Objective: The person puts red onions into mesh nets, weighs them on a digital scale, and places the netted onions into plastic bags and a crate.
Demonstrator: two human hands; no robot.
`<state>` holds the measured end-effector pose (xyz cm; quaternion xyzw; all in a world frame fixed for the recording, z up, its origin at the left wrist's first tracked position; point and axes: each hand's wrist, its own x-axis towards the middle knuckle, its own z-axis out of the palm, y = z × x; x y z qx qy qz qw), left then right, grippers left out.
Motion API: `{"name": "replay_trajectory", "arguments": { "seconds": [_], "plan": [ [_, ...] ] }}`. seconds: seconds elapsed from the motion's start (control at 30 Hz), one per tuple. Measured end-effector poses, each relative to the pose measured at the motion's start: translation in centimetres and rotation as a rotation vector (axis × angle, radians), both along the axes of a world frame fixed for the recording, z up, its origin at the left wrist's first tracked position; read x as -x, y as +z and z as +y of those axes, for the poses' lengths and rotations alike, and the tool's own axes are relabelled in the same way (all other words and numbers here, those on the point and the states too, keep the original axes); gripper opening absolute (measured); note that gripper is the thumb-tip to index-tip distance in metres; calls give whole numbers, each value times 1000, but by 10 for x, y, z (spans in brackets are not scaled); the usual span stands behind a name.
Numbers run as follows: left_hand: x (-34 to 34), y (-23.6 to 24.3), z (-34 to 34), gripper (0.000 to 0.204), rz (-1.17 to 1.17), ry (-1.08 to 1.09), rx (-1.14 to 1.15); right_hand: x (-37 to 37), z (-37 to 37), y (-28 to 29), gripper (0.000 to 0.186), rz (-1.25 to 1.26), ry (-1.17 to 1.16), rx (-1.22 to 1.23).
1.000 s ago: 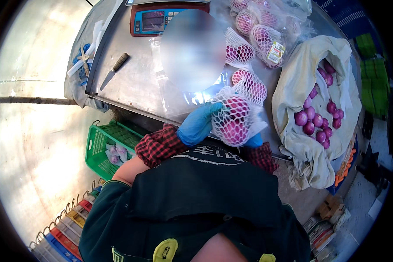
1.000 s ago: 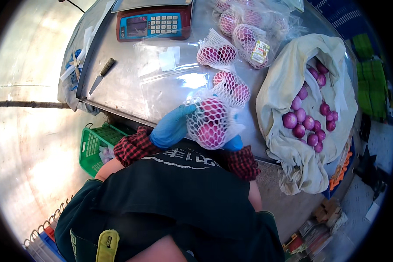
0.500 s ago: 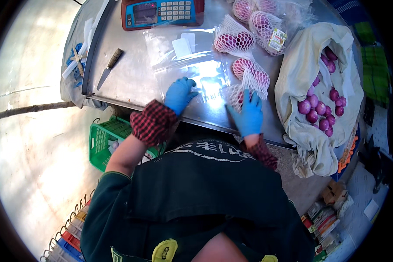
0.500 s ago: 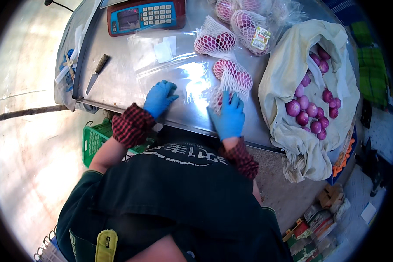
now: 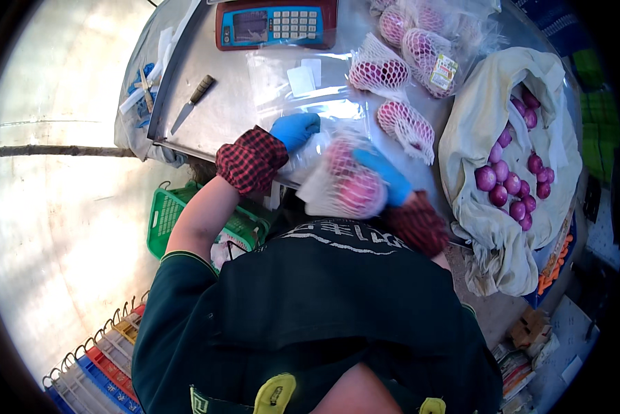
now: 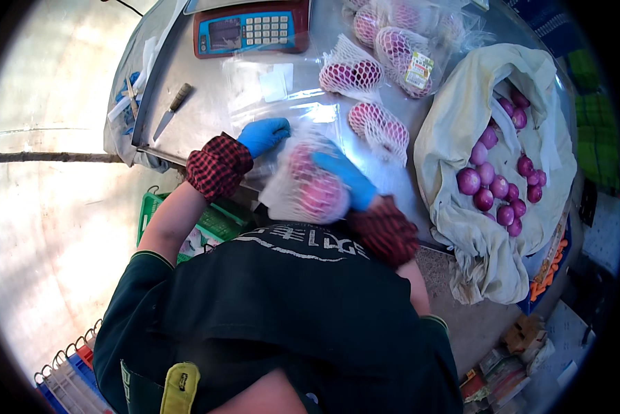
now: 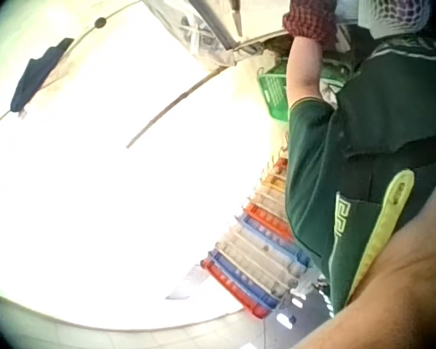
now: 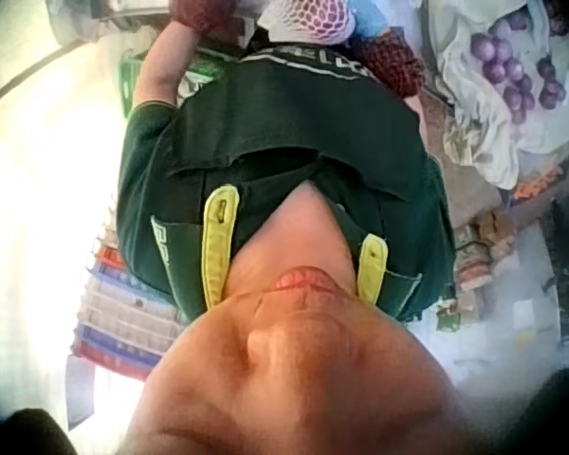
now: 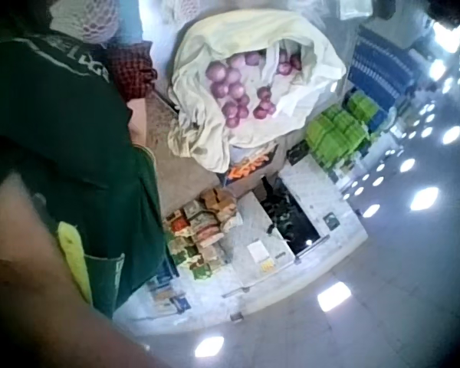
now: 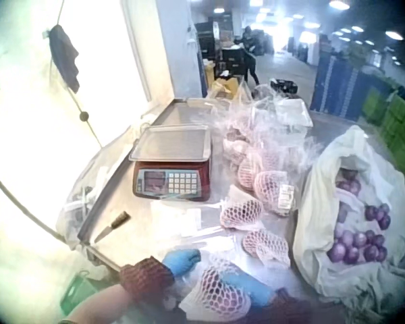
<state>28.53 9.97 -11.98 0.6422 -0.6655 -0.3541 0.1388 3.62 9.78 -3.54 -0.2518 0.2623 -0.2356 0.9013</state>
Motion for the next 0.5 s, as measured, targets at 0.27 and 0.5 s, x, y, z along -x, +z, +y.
{"name": "replay_trajectory", "arguments": {
  "seconds": [0.27, 0.5],
  "plan": [
    [2, 101, 2, 19, 883, 166, -320, -65, -23, -93, 70, 640, 4, 549],
    [5, 93, 33, 19, -70, -533, 543, -81, -26, -42, 43, 554, 98, 333]
  ]
}}
